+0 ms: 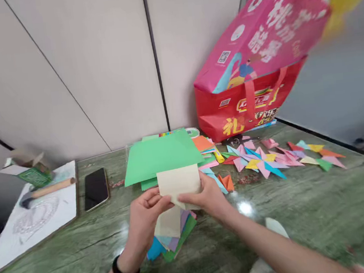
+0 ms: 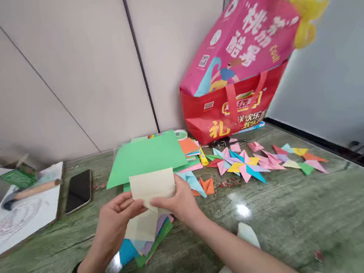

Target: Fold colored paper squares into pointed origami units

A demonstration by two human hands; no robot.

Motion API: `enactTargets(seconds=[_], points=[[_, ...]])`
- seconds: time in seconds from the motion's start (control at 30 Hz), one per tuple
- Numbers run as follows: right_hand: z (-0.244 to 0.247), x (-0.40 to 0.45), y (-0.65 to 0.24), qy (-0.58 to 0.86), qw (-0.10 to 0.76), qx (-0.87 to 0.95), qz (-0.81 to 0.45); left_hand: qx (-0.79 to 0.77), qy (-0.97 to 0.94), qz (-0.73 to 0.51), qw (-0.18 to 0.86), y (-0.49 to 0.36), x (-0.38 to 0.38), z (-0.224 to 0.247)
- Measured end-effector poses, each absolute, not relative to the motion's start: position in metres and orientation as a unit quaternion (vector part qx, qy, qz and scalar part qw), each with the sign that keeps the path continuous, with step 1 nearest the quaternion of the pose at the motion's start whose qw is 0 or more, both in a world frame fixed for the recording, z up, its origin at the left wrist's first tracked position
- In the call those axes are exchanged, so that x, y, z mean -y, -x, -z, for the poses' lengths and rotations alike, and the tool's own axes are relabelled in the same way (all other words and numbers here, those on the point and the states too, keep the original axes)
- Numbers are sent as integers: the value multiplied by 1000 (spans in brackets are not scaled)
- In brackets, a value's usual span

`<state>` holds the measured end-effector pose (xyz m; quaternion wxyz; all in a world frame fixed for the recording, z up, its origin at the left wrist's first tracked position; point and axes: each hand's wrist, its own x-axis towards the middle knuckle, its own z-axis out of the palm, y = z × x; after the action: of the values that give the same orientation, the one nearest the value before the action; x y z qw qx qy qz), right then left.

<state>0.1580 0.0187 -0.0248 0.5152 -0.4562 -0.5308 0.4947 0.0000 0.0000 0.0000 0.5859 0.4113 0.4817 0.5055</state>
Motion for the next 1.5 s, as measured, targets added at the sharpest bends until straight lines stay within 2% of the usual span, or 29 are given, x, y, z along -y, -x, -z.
enactTargets(seconds=[1.07, 1.5], points=[[23, -17, -160, 443, 506, 493, -552, -480, -390, -510, 598, -2, 3, -2], [15, -17, -163, 428, 487, 501, -574, -477, -452, -403, 637, 4, 1, -8]])
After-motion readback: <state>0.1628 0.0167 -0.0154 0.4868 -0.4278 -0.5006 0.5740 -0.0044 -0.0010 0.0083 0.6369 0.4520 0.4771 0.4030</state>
